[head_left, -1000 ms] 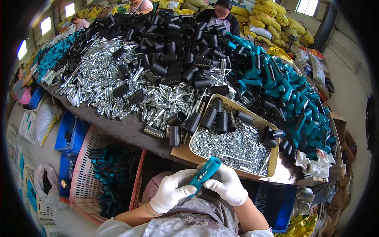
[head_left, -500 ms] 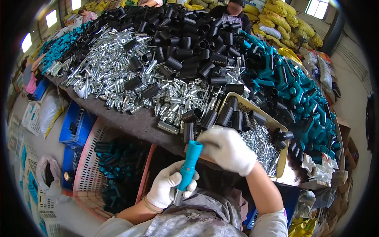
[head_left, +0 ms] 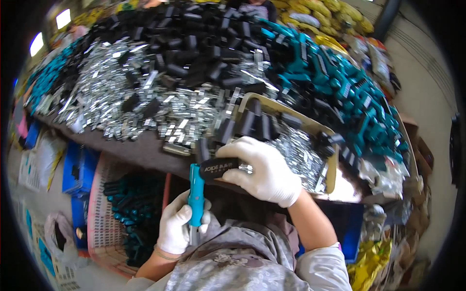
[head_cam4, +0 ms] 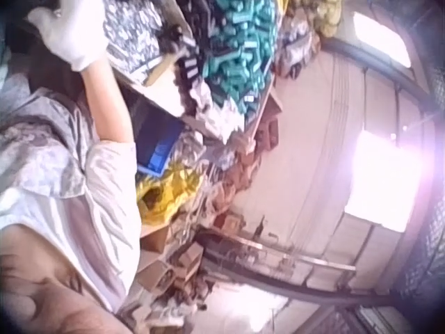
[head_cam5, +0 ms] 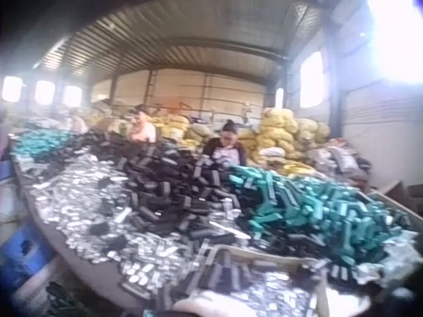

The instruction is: Assembling plastic tool handles with internal components like springs and metal shafts.

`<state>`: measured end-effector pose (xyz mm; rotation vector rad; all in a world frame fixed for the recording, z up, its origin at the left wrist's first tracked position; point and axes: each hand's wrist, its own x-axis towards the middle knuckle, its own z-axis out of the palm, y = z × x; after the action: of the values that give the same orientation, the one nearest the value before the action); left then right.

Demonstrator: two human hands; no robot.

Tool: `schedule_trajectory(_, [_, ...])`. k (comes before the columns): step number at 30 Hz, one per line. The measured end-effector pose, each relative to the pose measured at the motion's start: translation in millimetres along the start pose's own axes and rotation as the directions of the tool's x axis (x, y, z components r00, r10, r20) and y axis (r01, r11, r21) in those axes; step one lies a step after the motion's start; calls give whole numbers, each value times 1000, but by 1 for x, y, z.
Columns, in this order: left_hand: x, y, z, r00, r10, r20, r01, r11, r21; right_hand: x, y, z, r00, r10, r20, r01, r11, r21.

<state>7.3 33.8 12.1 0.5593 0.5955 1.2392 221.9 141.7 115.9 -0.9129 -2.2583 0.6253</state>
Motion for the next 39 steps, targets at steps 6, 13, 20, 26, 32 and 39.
schedule_trajectory(6, [8, -11, 19, 859, -471, 201, 423, 874, 241, -93, 14, 12, 945, 96, -314, -84, 995, 49])
schedule_trajectory(13, [21, -42, 42, 800, -528, 285, 425, 834, 353, -156, -2, 50, 880, 215, -423, -106, 958, 265])
schedule_trajectory(20, [19, -54, 70, 874, -202, 443, -357, 353, 865, -153, 21, -19, 978, -147, -147, 179, 956, 233])
schedule_trajectory(26, [17, -56, 104, 861, -232, 452, -358, 356, 863, -87, 131, -110, 965, 44, -257, -245, 486, -839])
schedule_trajectory(32, [9, -51, 106, 861, -217, 460, -385, 314, 868, -39, 151, -101, 838, 507, -202, -350, 216, -911])
schedule_trajectory(39, [11, -55, 85, 881, -132, 455, -381, 374, 846, -65, 160, -121, 908, 59, -415, -364, 603, -710])
